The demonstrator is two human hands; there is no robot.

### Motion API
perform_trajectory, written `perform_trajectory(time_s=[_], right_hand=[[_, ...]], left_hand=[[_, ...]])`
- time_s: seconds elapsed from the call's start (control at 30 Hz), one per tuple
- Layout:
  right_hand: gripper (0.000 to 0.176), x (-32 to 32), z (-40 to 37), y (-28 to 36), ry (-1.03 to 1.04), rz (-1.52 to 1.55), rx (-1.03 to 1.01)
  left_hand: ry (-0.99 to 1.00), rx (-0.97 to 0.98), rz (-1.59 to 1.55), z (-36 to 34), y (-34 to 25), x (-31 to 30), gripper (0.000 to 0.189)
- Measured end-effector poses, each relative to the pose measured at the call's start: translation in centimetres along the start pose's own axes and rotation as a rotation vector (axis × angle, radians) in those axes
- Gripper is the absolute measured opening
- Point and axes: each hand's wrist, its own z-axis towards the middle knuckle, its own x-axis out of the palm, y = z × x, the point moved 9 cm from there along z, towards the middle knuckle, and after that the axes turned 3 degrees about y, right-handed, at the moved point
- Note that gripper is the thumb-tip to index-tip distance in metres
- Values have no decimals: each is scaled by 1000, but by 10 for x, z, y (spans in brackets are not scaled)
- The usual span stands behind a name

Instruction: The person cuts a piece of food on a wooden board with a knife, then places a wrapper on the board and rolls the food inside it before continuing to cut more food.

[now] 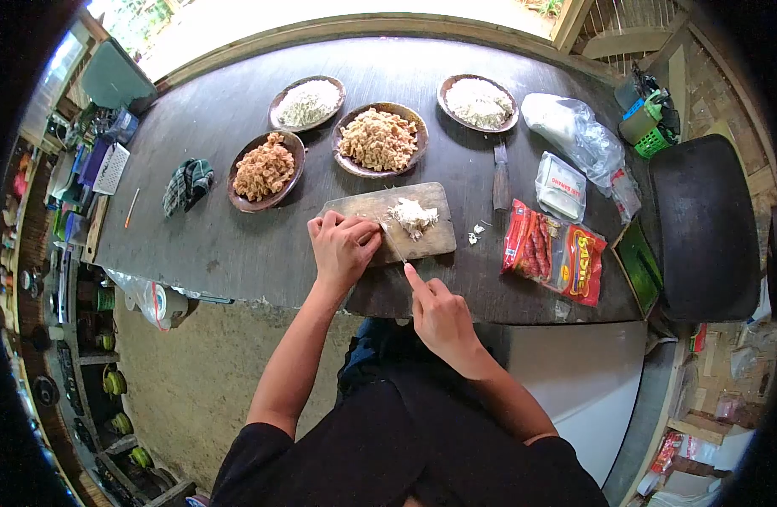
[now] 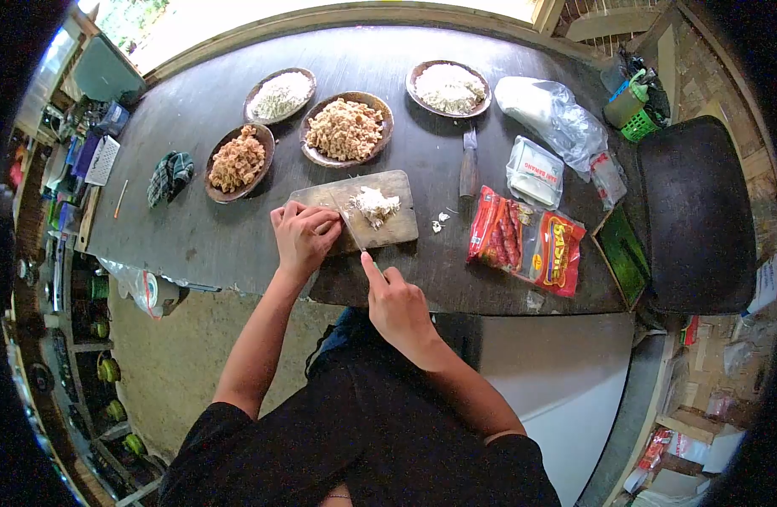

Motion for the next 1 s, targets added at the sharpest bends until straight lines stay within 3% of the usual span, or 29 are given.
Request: perform_trajectory(time_s=[0.33, 1.0], right_hand=[[50, -9, -5, -9, -14, 43, 67], [53, -3, -2, -8, -32, 26, -10]], left_hand=[[14, -39, -10, -1, 3, 2, 12], [-19, -28, -38, -3, 2, -3, 10]])
